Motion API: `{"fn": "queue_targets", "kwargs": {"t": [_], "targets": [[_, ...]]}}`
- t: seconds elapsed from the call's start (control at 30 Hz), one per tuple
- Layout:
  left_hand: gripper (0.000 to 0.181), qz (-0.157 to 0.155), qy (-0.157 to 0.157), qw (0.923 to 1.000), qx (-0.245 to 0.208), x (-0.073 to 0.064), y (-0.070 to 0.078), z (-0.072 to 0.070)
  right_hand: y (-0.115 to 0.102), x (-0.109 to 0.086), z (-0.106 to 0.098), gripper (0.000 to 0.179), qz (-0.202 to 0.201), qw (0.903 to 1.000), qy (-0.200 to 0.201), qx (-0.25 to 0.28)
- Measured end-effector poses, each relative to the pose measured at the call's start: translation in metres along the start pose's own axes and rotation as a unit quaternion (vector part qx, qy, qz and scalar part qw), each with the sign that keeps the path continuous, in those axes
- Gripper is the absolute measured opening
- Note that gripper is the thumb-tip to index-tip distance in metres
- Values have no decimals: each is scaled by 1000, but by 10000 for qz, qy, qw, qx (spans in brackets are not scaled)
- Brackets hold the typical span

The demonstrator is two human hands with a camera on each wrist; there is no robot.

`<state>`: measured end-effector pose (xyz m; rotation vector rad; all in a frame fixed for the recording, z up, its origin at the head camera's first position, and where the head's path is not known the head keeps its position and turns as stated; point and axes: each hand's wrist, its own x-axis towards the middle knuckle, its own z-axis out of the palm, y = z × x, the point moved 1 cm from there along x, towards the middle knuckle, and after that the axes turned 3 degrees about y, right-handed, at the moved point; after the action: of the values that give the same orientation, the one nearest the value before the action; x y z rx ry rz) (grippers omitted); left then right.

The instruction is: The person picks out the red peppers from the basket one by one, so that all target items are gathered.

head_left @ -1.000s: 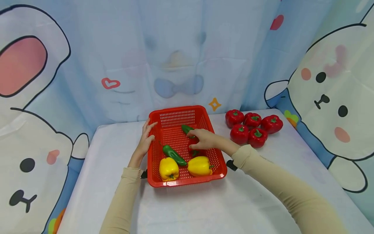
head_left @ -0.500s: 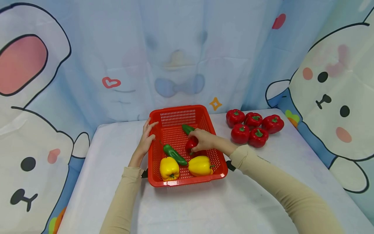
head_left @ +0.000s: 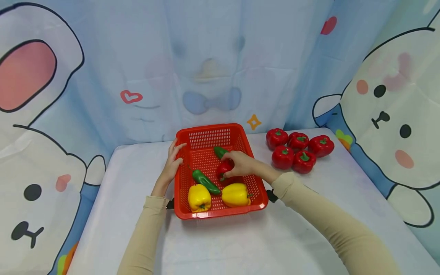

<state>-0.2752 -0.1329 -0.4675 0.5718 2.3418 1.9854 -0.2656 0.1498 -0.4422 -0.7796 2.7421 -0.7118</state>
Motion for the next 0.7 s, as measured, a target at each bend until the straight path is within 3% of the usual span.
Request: {"fn": "queue_targets", "kwargs": {"t": [0.3, 0.57, 0.7], "targets": [[60, 62, 15, 10000, 8, -1, 0, 1, 4, -13, -25, 54, 153, 9915, 569, 1164], [59, 94, 82, 9999, -2, -2, 3, 3, 15, -39, -64, 57, 850, 9637, 931, 2354], [60, 78, 75, 9999, 21, -3, 2, 3, 30, -57, -81, 64, 1179, 9535, 1190, 2507]]}}
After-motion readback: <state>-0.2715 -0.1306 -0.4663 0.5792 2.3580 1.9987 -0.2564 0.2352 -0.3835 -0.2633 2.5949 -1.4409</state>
